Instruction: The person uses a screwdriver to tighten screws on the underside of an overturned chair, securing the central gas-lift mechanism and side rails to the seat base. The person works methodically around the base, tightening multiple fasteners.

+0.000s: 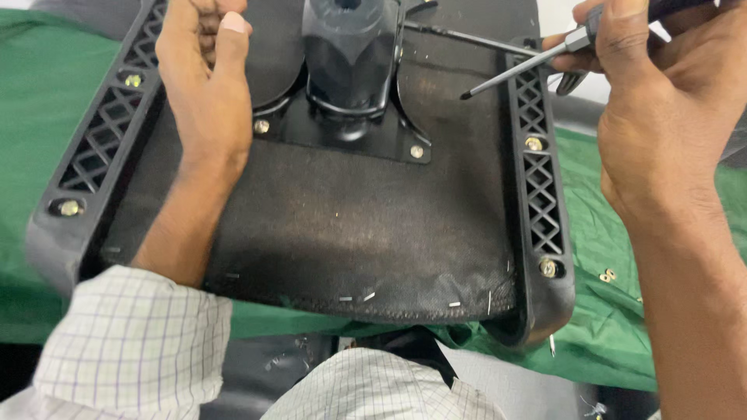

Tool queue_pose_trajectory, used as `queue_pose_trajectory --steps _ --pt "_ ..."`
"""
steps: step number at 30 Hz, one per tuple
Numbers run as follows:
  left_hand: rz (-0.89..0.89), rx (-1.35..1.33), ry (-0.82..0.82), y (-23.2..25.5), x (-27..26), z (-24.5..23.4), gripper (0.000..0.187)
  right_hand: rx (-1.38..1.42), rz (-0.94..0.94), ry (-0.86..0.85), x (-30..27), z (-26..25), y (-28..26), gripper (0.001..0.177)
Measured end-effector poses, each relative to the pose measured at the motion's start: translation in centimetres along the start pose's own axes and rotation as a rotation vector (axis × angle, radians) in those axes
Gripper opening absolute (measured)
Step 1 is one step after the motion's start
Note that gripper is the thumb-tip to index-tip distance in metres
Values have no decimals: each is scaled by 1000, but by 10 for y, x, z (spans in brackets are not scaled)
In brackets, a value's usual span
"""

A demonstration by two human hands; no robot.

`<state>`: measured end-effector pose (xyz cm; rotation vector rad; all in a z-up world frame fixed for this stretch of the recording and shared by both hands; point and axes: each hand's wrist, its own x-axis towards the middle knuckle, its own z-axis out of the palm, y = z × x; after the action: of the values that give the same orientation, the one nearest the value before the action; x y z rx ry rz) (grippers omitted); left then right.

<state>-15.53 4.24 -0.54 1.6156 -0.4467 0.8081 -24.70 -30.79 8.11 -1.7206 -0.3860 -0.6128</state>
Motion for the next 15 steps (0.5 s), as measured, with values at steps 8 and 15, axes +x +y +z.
queue_pose_trajectory --steps 8,15 --pt "35 143 -249 99 -60 39 9 -82 -161 -169 -28 18 -3 25" --pt "-28 357 -386 100 -72 82 11 -88 -143 -145 -26 50 -14 28"
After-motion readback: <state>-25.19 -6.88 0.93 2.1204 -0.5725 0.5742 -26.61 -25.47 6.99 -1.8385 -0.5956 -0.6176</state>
